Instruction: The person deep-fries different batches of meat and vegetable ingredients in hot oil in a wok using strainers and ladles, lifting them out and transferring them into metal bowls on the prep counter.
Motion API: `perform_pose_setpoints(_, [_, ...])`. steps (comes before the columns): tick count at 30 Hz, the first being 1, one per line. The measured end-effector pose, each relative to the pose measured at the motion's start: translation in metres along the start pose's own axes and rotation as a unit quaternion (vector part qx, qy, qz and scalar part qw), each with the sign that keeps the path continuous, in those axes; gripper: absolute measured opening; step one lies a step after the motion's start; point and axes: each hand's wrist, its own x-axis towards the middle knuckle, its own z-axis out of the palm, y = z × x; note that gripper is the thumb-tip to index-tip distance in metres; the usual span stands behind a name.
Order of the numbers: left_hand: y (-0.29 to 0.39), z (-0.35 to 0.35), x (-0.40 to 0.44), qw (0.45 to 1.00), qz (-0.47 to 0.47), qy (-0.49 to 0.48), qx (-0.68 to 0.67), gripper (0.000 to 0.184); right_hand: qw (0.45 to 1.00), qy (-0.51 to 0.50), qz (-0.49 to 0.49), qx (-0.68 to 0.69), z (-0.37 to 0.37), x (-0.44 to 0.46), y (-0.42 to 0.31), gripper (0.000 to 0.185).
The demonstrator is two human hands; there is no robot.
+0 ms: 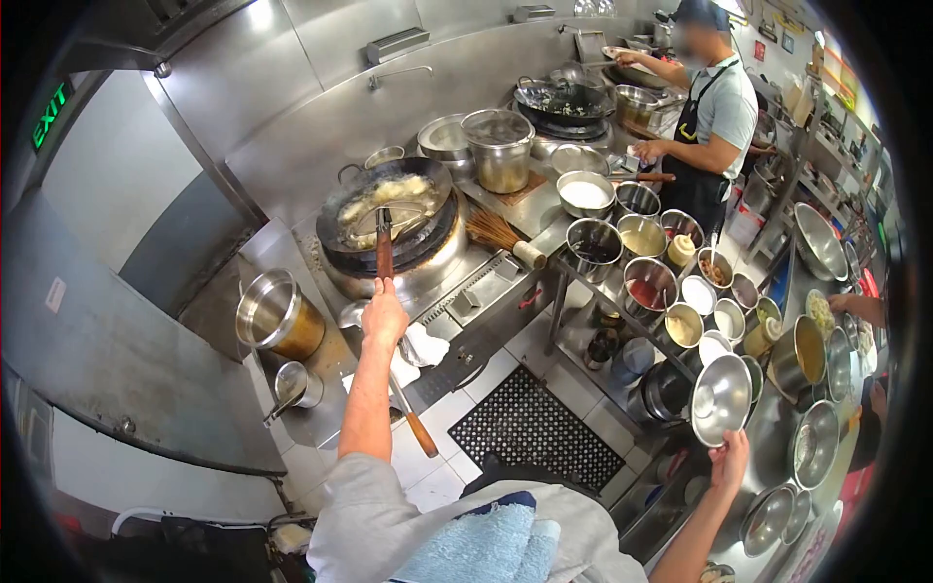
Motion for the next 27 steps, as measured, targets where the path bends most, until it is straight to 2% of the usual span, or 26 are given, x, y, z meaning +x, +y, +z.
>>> perform_pose_setpoints(2, [0.001, 0.001, -0.004, 1.000, 0.006, 0.010, -0.004, 0.062, 1.000, 0.008, -0.005, -0.008, -0.003, -0.008, 0.002, 0.012])
perform_pose_setpoints(3, [0.001, 0.002, -0.006, 1.000, 0.009, 0.014, -0.005, 0.061, 1.000, 0.028, 0.003, 0.000, 0.009, -0.018, -0.003, 0.004])
perform_pose_setpoints(6, [0.002, 0.009, -0.010, 0.999, 0.016, 0.036, -0.015, 0.061, 0.999, 0.038, 0.017, 0.009, 0.005, -0.015, 0.007, 0.004])
perform_pose_setpoints(14, [0.015, 0.001, -0.012, 0.998, -0.005, 0.006, -0.065, 0.062, 0.998, -0.015, 0.055, 0.020, 0.008, -0.002, 0.026, 0.014])
perform_pose_setpoints(27, [-0.025, 0.031, 0.014, 0.992, 0.059, 0.057, -0.094, 0.061, 0.997, -0.011, 0.070, -0.010, 0.042, -0.004, 0.033, 0.013])
